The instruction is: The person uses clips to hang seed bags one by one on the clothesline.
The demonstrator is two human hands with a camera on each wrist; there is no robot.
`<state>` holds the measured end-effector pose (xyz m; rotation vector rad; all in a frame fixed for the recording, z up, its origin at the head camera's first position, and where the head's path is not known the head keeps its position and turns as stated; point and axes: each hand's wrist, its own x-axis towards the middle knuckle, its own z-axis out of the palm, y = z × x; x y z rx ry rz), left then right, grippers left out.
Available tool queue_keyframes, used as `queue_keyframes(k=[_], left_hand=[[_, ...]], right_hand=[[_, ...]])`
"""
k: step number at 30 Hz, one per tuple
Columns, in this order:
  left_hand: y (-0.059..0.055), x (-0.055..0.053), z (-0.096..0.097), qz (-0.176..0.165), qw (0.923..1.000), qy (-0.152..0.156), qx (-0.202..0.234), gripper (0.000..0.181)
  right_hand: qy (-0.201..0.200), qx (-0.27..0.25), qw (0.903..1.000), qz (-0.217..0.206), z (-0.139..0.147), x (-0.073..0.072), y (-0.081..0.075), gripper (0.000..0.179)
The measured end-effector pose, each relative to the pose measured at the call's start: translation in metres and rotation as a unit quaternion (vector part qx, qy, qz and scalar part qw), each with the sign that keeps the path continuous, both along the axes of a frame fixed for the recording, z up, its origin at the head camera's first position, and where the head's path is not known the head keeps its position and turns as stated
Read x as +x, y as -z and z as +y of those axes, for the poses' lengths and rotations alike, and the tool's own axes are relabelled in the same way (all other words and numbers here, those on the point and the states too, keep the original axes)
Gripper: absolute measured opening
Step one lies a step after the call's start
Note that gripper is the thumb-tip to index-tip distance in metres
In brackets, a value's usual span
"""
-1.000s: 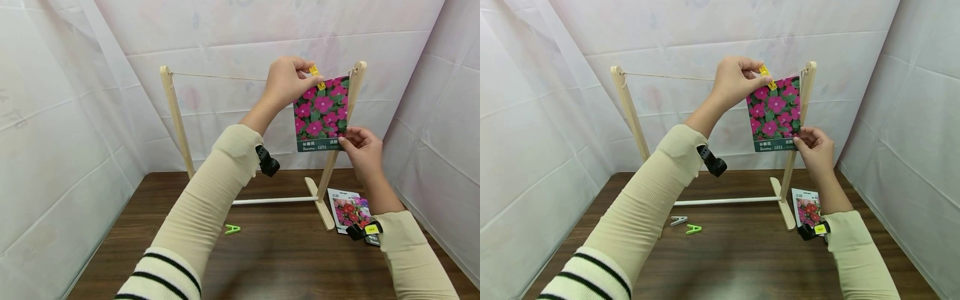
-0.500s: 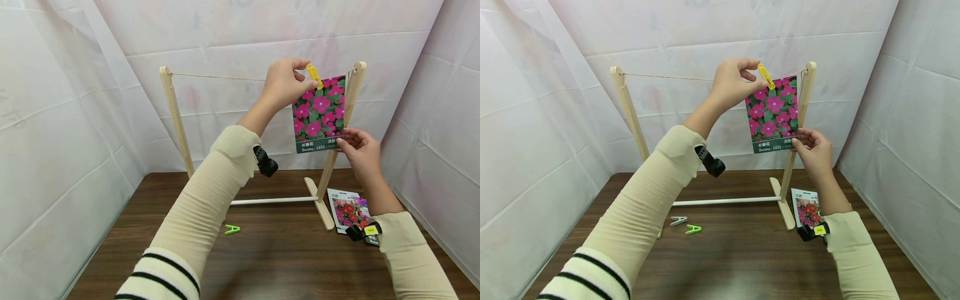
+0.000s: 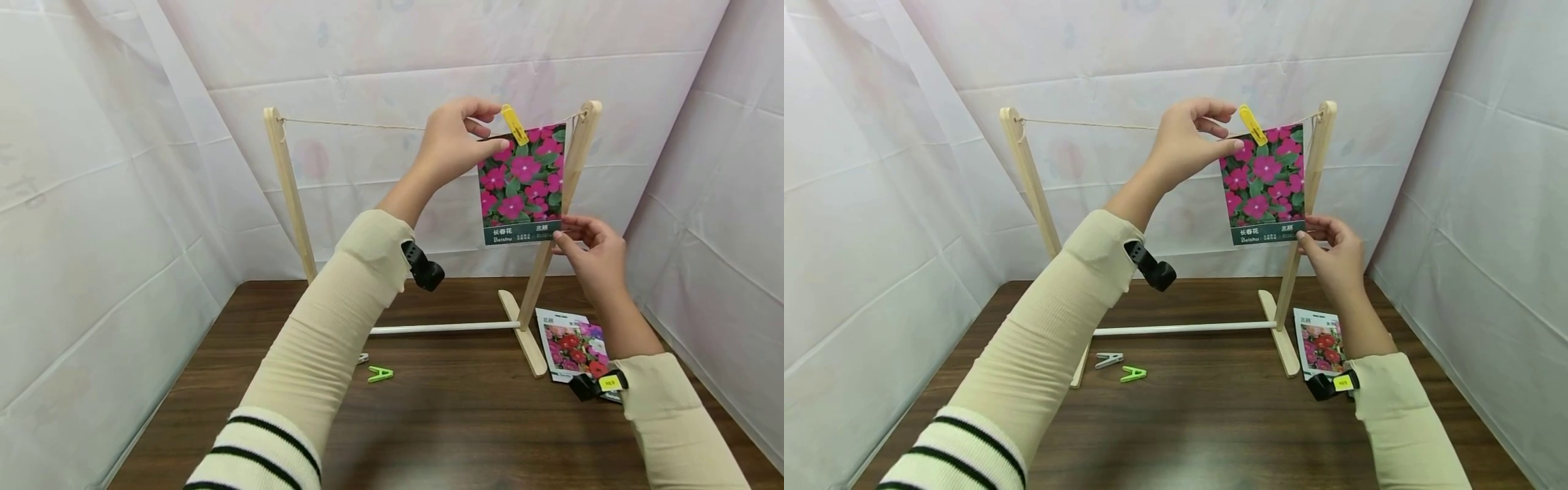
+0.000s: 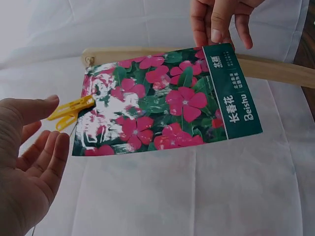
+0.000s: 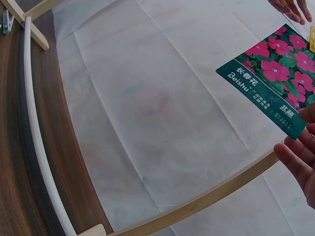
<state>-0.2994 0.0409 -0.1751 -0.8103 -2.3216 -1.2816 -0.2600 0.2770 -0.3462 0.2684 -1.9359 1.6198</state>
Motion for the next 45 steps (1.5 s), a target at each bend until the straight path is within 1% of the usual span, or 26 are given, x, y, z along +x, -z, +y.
queue_keyframes(k=[3, 6, 12, 18, 25, 29, 33, 40, 43, 45], left_hand=[[0.002, 0.0, -0.004, -0.001, 0.9998, 0.013, 0.011, 0.047], [0.005, 0.001, -0.007, -0.003, 0.9995, 0.026, 0.018, 0.046], [0.013, 0.004, -0.012, 0.005, 0.9986, 0.051, 0.017, 0.043], [0.025, 0.006, -0.017, 0.031, 0.9966, 0.073, 0.022, 0.04], [0.036, 0.009, -0.027, 0.05, 0.9958, 0.076, 0.008, 0.039], [0.042, 0.011, -0.032, 0.059, 0.9937, 0.095, -0.003, 0.037], [0.048, 0.013, -0.036, 0.062, 0.9917, 0.113, -0.009, 0.037], [0.059, 0.016, -0.045, 0.06, 0.9912, 0.118, -0.011, 0.036], [0.065, 0.018, -0.048, 0.048, 0.9909, 0.125, -0.009, 0.037], [0.071, 0.019, -0.05, 0.034, 0.9904, 0.133, -0.009, 0.039]], right_hand=[[0.037, 0.037, 0.9986, -0.001, 0.0, 0.001, 0.0, 0.032], [0.058, 0.054, 0.9969, 0.0, 0.001, 0.002, 0.001, 0.033], [0.067, 0.072, 0.9951, -0.001, 0.003, 0.008, 0.004, 0.033], [0.073, 0.086, 0.9937, 0.001, 0.006, 0.015, 0.006, 0.035], [0.055, 0.105, 0.9928, 0.017, 0.008, 0.022, 0.009, 0.031], [0.045, 0.123, 0.9909, 0.029, 0.01, 0.027, 0.012, 0.032], [0.036, 0.138, 0.9886, 0.046, 0.011, 0.032, 0.015, 0.032], [0.013, 0.145, 0.9871, 0.067, 0.015, 0.036, 0.021, 0.034], [0.0, 0.146, 0.9867, 0.07, 0.017, 0.037, 0.023, 0.036], [-0.008, 0.151, 0.9859, 0.071, 0.018, 0.038, 0.025, 0.039]])
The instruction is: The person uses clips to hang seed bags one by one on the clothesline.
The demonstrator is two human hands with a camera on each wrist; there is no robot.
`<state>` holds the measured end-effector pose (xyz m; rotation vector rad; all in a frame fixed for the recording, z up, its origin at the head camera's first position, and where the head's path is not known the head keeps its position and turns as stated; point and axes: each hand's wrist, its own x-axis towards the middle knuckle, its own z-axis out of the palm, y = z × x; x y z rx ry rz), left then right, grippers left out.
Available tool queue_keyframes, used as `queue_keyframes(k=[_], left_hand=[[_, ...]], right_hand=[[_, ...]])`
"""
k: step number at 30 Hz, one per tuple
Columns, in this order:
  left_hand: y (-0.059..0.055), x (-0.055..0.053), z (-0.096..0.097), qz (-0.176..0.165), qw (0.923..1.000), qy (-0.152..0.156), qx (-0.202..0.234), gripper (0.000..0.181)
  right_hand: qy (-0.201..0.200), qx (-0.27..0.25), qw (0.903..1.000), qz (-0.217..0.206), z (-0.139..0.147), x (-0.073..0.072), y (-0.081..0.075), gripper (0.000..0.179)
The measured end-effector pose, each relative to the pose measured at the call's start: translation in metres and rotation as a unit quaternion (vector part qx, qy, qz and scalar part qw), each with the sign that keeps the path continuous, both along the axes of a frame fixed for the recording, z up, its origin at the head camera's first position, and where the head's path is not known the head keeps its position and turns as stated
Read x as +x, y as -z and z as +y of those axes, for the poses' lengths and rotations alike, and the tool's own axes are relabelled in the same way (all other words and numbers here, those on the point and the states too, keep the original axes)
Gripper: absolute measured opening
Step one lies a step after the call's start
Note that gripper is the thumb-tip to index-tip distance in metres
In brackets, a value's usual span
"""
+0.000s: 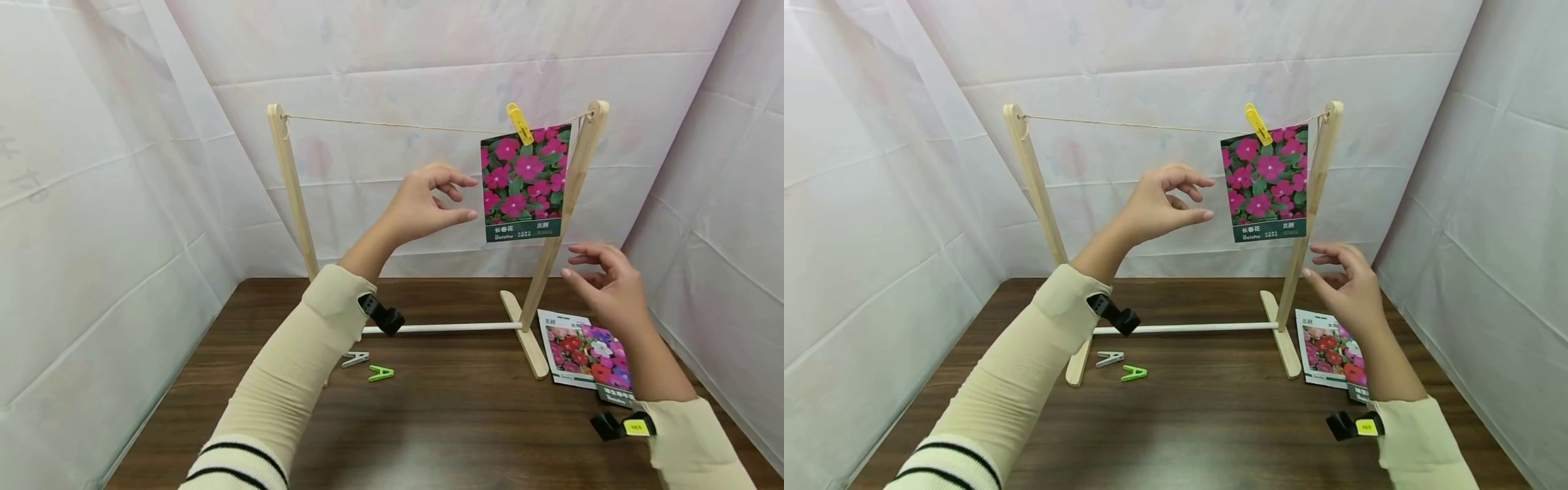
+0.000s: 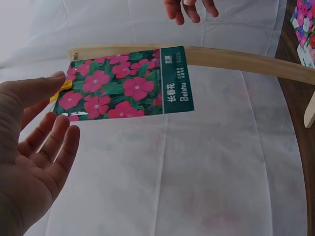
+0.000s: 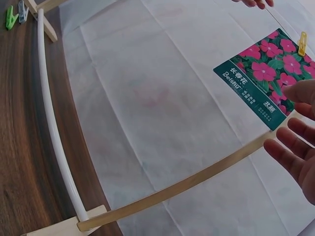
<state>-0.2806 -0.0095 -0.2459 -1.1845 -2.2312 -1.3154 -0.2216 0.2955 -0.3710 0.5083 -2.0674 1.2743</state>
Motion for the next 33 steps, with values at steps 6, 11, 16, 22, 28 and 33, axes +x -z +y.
queue_keyframes(k=[6, 11, 16, 22, 28, 33], left_hand=[[0.018, 0.005, -0.007, -0.027, 0.9991, 0.029, -0.013, 0.044], [0.032, 0.012, -0.011, -0.038, 0.9985, 0.032, -0.025, 0.042], [0.047, 0.015, -0.018, -0.044, 0.998, 0.039, -0.022, 0.041], [0.06, 0.018, -0.027, -0.061, 0.9972, 0.042, -0.014, 0.041], [0.07, 0.02, -0.037, -0.07, 0.9969, 0.033, -0.012, 0.041], [0.08, 0.021, -0.046, -0.067, 0.9973, 0.026, -0.016, 0.04]], right_hand=[[-0.013, 0.013, 0.9998, -0.006, 0.003, 0.004, 0.005, 0.039], [-0.013, 0.01, 0.9998, -0.013, 0.005, 0.008, 0.008, 0.036], [-0.005, 0.013, 0.9997, -0.019, 0.005, 0.012, 0.013, 0.035], [0.0, 0.013, 0.9995, -0.029, 0.004, 0.017, 0.019, 0.033], [0.001, 0.015, 0.9992, -0.038, 0.005, 0.019, 0.023, 0.031], [0.005, 0.021, 0.9986, -0.048, 0.008, 0.02, 0.028, 0.031]])
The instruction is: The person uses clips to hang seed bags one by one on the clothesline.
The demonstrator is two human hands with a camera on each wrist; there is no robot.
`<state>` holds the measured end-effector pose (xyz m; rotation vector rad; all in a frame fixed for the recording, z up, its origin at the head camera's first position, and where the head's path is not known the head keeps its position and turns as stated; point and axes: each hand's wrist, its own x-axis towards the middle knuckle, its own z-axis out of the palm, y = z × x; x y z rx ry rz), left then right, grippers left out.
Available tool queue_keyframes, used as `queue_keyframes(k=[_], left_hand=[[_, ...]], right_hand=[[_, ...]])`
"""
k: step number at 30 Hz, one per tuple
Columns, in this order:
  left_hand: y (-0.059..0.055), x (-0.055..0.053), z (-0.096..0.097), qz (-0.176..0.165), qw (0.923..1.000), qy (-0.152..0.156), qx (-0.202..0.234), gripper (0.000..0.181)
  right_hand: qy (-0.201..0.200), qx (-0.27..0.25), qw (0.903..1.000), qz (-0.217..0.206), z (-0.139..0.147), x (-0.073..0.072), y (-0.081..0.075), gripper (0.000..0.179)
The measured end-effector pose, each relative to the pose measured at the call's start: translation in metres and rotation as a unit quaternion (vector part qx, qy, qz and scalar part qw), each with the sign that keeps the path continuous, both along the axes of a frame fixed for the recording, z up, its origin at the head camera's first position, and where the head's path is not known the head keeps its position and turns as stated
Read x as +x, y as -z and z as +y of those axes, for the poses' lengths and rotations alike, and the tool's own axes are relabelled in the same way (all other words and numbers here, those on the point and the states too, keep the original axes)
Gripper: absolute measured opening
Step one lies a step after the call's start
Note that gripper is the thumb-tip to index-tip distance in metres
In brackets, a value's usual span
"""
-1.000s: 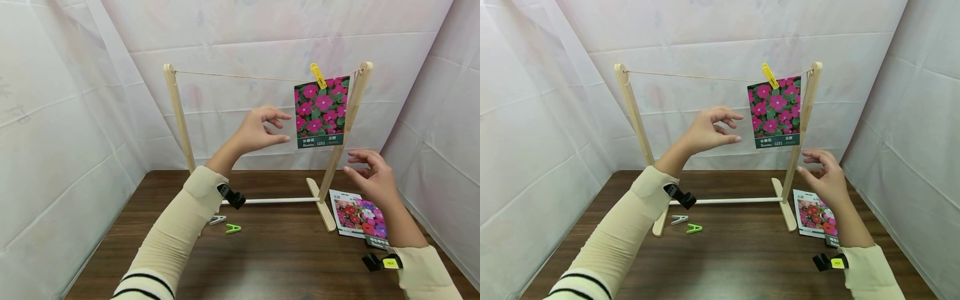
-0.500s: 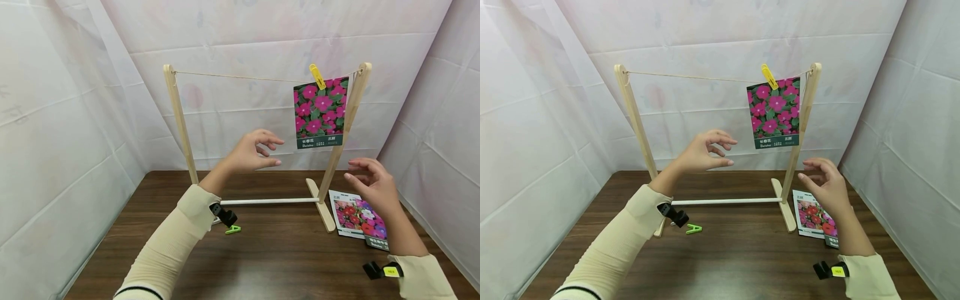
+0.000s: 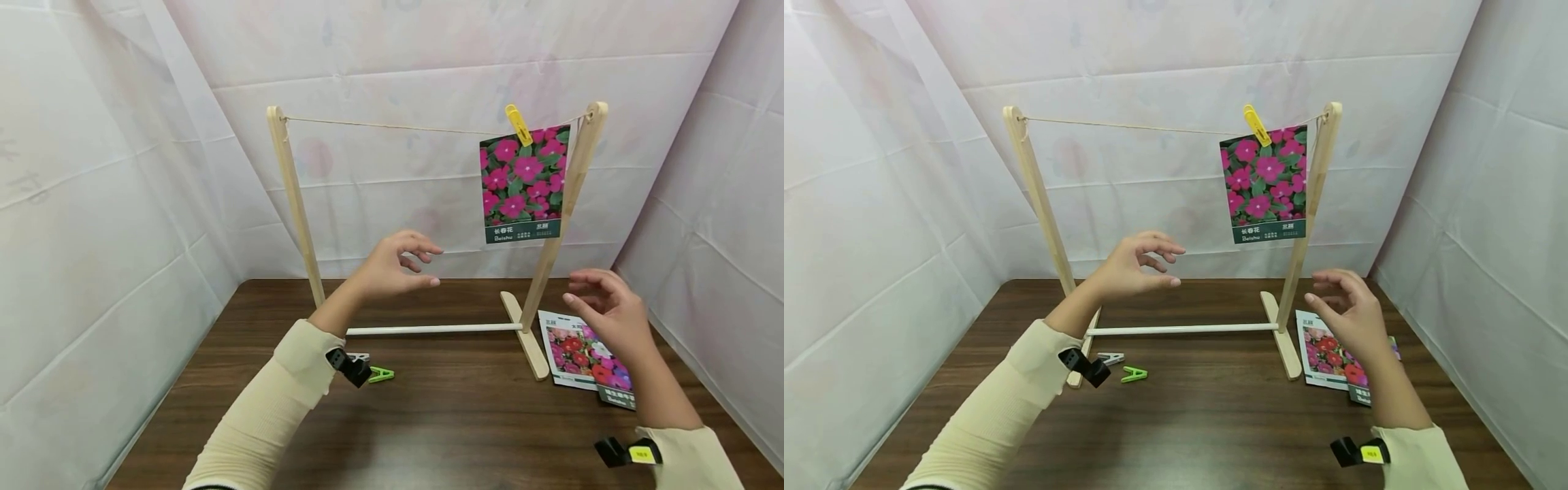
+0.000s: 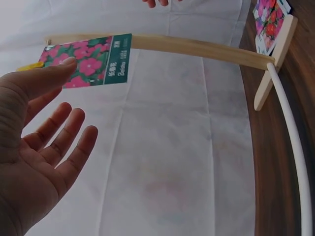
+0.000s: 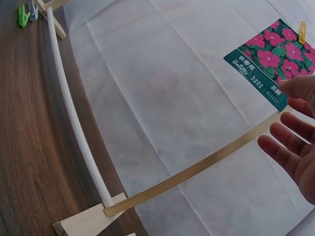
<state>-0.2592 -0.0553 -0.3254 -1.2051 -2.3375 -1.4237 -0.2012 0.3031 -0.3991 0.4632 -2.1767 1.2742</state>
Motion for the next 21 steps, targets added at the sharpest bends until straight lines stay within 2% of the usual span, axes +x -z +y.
queue_keyframes(k=[8, 21], left_hand=[[0.018, 0.005, -0.014, 0.026, 0.9993, -0.011, -0.024, 0.04], [0.043, 0.012, -0.037, 0.008, 0.999, -0.036, -0.025, 0.038]], right_hand=[[0.003, 0.006, 1.0, 0.003, 0.004, 0.003, 0.008, 0.034], [0.018, 0.013, 0.9995, -0.022, 0.012, 0.012, 0.019, 0.03]])
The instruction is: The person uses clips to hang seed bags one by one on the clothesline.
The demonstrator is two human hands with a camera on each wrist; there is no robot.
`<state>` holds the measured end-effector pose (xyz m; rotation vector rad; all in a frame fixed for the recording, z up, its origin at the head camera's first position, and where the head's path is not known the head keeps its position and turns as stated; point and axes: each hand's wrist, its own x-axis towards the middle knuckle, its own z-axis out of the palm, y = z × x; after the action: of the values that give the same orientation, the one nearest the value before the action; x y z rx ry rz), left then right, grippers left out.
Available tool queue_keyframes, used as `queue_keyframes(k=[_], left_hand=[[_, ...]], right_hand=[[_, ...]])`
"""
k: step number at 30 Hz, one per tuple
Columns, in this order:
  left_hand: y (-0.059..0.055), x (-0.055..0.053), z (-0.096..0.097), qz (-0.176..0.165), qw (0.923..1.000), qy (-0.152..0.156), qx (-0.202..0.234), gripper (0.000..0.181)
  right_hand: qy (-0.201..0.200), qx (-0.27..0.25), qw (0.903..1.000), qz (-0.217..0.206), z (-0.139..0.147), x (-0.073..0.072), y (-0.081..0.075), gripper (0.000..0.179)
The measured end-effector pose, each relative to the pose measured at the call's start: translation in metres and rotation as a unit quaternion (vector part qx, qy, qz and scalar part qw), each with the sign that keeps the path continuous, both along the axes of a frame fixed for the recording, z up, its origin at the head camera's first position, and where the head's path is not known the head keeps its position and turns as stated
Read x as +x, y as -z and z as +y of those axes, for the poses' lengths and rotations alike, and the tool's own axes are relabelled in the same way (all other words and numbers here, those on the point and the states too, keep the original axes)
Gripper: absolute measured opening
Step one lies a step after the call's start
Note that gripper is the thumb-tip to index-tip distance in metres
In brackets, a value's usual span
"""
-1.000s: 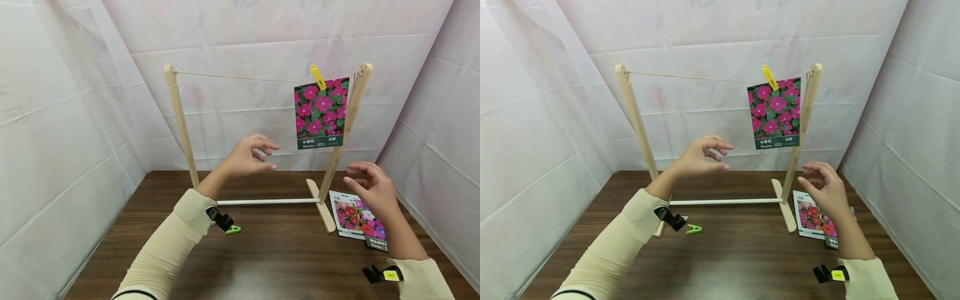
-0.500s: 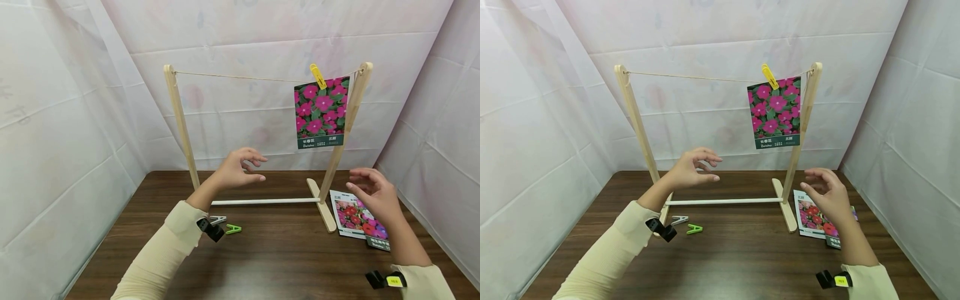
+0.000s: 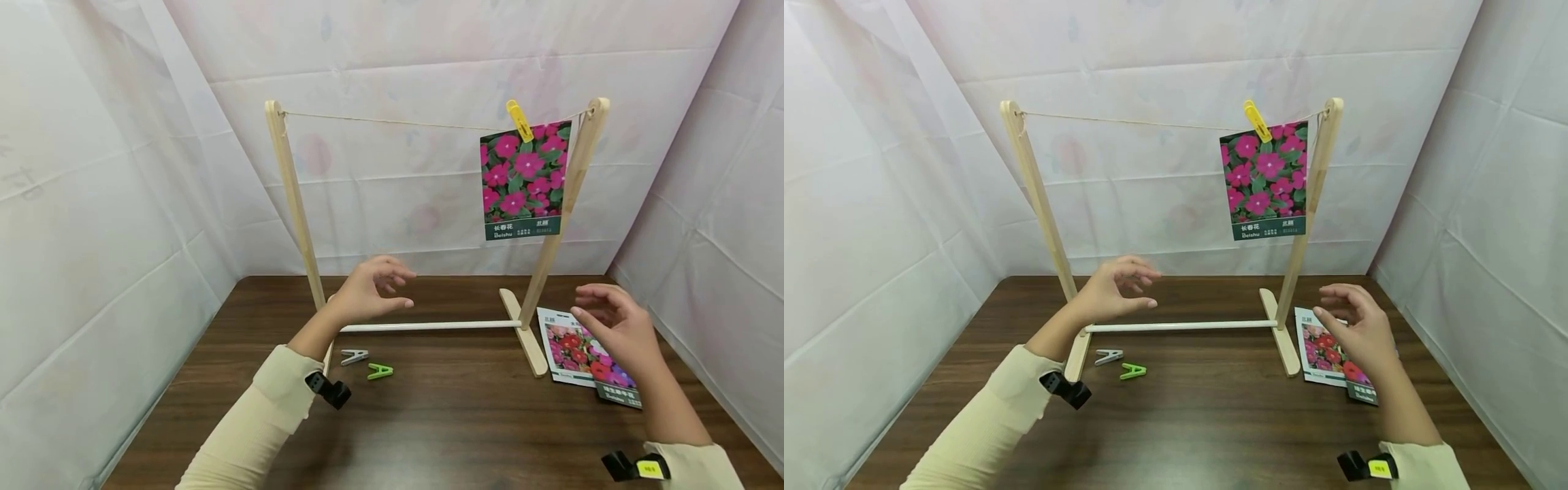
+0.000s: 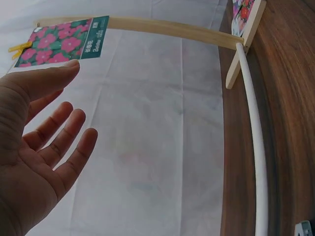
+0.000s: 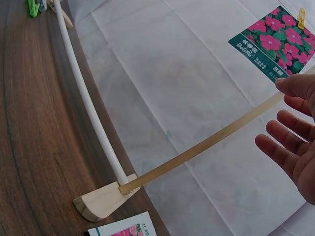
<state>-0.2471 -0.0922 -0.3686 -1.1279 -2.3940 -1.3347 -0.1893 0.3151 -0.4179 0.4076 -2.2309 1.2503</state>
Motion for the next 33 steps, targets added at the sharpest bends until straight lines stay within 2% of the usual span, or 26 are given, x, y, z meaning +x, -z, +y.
queue_keyframes(k=[6, 13, 21, 27, 33], left_hand=[[0.01, 0.008, -0.01, 0.005, 0.9996, -0.021, -0.018, 0.038], [0.022, 0.02, -0.024, 0.027, 0.9978, -0.051, -0.033, 0.037], [0.033, 0.026, -0.044, -0.001, 0.9975, -0.068, -0.018, 0.039], [0.041, 0.028, -0.057, 0.003, 0.9966, -0.082, -0.012, 0.039], [0.052, 0.031, -0.069, -0.013, 0.9959, -0.089, -0.013, 0.038]], right_hand=[[0.003, 0.002, 1.0, -0.006, 0.003, 0.004, 0.007, 0.03], [0.017, 0.004, 0.9997, -0.019, 0.008, 0.007, 0.015, 0.032], [0.039, 0.015, 0.9983, -0.042, 0.018, 0.01, 0.023, 0.038], [0.053, 0.038, 0.9958, -0.064, 0.028, 0.01, 0.026, 0.042], [0.052, 0.016, 0.9955, -0.077, 0.037, 0.013, 0.029, 0.042]])
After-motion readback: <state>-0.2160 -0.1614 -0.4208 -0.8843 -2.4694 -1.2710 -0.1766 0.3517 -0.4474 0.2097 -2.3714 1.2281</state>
